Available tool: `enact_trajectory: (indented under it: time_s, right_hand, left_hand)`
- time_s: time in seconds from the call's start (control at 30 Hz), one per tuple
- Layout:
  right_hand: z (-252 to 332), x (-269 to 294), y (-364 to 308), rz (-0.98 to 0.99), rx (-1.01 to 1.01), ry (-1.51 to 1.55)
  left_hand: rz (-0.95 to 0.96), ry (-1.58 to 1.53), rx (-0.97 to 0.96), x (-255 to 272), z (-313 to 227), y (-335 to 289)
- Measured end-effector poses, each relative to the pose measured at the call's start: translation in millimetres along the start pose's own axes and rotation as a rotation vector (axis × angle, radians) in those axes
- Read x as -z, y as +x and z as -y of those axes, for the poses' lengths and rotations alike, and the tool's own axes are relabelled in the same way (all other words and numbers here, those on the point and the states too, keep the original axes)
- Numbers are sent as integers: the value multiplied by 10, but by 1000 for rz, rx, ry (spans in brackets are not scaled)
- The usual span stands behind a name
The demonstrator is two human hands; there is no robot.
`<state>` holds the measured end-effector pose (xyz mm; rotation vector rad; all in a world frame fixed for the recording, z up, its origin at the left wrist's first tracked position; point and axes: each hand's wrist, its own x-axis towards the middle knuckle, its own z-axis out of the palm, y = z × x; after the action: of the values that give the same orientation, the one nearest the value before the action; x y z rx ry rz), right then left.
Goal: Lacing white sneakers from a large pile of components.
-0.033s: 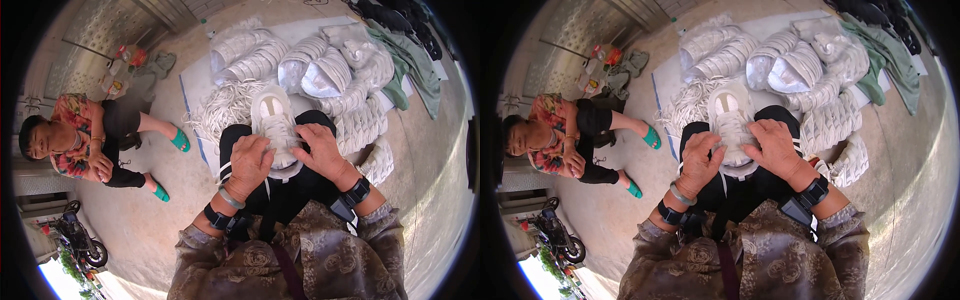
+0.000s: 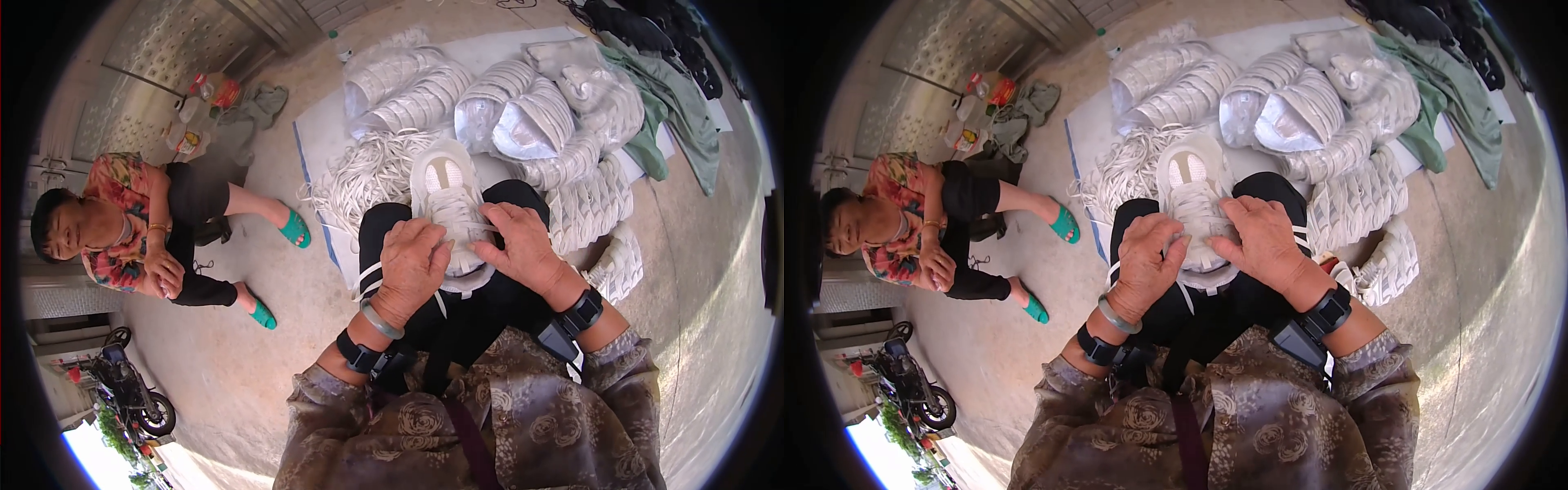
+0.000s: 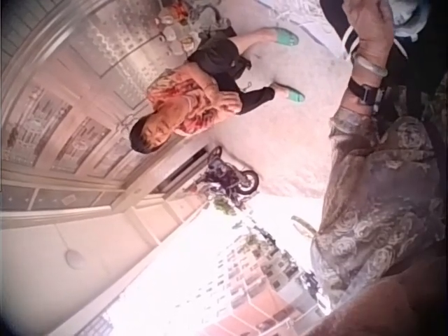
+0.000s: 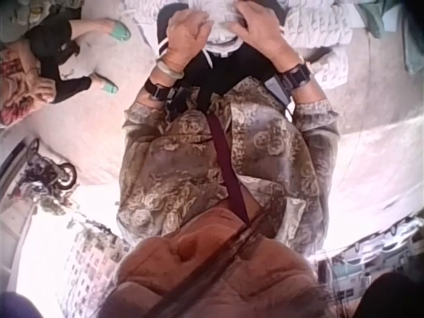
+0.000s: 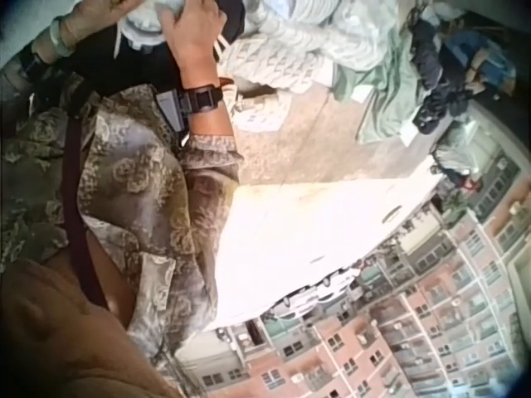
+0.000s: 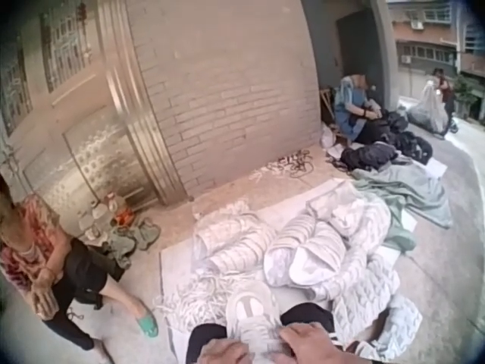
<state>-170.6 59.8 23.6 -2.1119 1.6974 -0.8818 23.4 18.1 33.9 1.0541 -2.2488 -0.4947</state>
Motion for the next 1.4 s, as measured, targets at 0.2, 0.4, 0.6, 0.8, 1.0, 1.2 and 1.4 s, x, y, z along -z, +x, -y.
enact_trajectory:
  time_s: [0.2,0.4,0.6,0.8,1.0,1.2,1.4]
  right_hand:
    - [74,-114,139,103,-96,-77]
    - [-81,-65,191,112,-173,142]
    - [-193,-92,192,127,-154,225]
    - [-213,-23,246,178,-171,245]
    - [-199,-25,241,163,-200,237]
    - [-212,-34,256,152,-214,239]
    - [-246,-34,291,162,-242,298]
  left_hand:
    - [34,-6,92,-159,181,115]
    - [211,15,84,-69,228,308]
    - [363,259,-133,-63,123,387]
    - [561,452,-425,8,-26,504]
    - [741,447,-578,1,-117,617]
    - [760,512,-602,-57,-82,627]
    - [539,446,-503,-45,87,545]
